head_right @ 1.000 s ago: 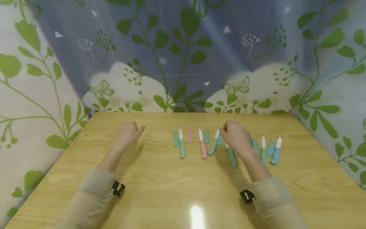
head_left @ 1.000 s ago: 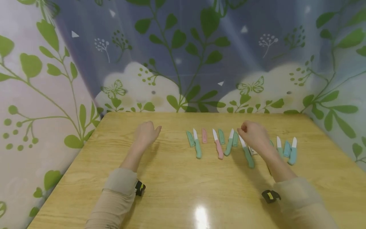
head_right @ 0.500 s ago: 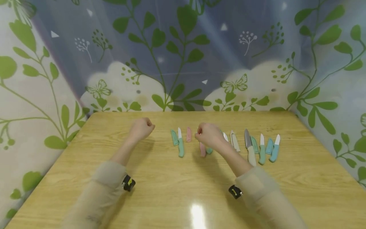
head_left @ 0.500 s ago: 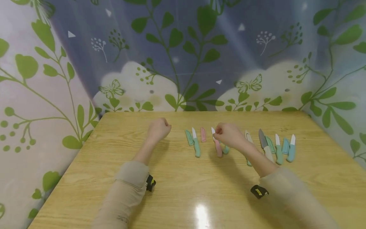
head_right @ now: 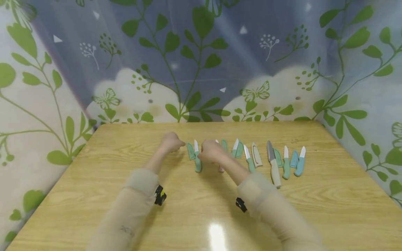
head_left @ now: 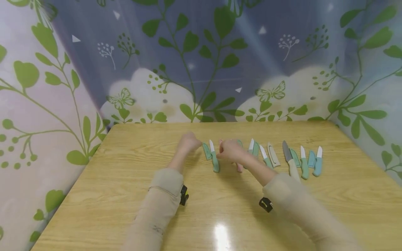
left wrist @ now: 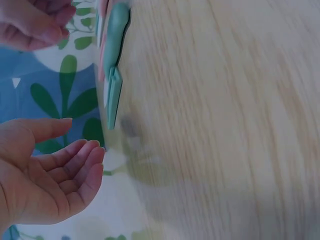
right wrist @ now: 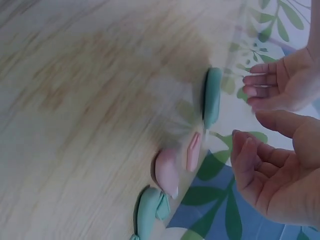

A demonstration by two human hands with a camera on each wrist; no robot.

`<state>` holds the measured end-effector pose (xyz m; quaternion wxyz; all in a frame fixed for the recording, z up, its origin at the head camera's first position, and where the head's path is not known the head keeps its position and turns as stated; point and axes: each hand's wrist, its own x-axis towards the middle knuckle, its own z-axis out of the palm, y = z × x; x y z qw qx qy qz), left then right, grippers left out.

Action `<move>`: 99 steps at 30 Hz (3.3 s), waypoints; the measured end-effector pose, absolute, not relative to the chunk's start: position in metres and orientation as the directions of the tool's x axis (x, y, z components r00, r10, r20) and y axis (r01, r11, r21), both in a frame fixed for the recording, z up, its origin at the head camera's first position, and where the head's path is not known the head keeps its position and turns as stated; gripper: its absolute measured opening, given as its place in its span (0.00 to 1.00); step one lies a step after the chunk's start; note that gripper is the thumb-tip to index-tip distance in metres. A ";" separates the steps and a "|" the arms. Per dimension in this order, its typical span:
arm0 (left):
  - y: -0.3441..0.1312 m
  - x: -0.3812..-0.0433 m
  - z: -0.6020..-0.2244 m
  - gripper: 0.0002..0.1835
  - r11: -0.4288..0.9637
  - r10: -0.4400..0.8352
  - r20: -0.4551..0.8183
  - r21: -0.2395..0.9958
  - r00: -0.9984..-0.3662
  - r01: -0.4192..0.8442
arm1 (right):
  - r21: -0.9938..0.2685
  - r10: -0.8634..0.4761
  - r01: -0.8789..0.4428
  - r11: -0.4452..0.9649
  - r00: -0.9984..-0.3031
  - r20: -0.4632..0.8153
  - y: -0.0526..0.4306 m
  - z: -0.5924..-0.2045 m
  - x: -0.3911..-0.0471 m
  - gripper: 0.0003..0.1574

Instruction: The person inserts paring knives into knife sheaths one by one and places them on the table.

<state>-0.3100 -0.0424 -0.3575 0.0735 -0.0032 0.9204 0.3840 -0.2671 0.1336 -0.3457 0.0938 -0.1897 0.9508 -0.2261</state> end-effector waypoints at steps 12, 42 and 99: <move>-0.010 -0.305 -0.369 0.06 0.812 0.043 -0.122 0.582 -0.992 -0.036 | -0.453 -0.326 -0.188 0.871 -0.912 -0.249 0.119 -0.355 -0.265 0.50; 0.002 -0.313 -0.375 0.06 0.974 0.000 -0.152 0.224 -0.988 -0.035 | -0.266 -0.298 -0.234 0.935 -0.926 -0.232 0.113 -0.364 -0.276 0.24; -0.064 -0.326 -0.327 0.14 -0.058 0.135 -0.145 0.986 -0.980 -0.154 | -0.895 -0.526 -0.094 0.437 -0.833 -0.169 0.148 -0.353 -0.234 0.10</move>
